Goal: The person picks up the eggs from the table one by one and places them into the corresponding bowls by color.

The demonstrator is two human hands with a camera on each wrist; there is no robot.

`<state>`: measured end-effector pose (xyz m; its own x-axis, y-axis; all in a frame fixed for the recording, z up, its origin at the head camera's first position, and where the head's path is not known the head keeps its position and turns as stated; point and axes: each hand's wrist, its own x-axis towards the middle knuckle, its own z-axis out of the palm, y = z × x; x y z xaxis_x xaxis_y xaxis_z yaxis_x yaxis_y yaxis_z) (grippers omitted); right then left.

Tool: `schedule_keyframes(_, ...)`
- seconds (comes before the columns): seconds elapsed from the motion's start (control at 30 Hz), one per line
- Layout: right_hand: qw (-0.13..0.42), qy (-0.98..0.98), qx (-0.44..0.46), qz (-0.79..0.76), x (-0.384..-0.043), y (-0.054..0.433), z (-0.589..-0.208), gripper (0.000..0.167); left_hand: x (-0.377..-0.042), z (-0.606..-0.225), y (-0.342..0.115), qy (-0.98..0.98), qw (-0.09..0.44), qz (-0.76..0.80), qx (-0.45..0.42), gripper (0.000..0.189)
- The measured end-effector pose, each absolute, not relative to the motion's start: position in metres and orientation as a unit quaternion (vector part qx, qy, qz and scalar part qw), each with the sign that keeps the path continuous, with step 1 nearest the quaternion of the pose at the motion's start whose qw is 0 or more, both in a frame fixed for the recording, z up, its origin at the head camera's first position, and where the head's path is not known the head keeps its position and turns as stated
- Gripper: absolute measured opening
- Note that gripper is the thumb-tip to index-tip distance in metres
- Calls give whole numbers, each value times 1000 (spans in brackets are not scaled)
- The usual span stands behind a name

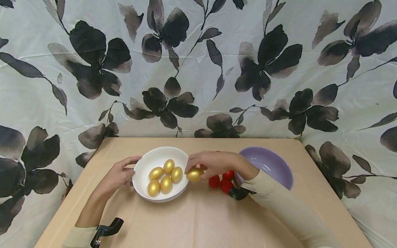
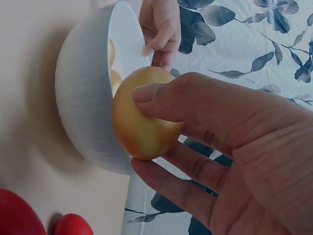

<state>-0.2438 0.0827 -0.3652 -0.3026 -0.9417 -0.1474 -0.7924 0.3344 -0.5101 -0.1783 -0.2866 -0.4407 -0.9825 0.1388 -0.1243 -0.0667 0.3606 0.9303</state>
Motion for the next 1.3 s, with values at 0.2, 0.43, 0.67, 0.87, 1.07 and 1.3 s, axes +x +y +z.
schedule_keyframes(0.2, 219, 779, -558, -182, -245, 75, -364, 41, -179, -441, -287, 821, 93, 563, 16, 60)
schedule_keyframes(0.43, 219, 774, -565, -182, -248, 65, -363, 41, -179, -440, -288, 822, 93, 562, 14, 60)
schedule_keyframes(0.67, 232, 775, -559, -181, -249, 55, -363, 41, -178, -439, -287, 821, 92, 563, 16, 61)
schedule_keyframes(0.87, 240, 771, -563, -176, -250, 48, -364, 42, -178, -439, -287, 819, 92, 566, 21, 62)
schedule_keyframes(1.07, 245, 764, -572, -171, -252, 41, -367, 41, -178, -440, -288, 820, 91, 565, 18, 61)
schedule_keyframes(1.3, 241, 766, -574, -161, -253, 36, -372, 38, -177, -440, -287, 824, 91, 560, 16, 61)
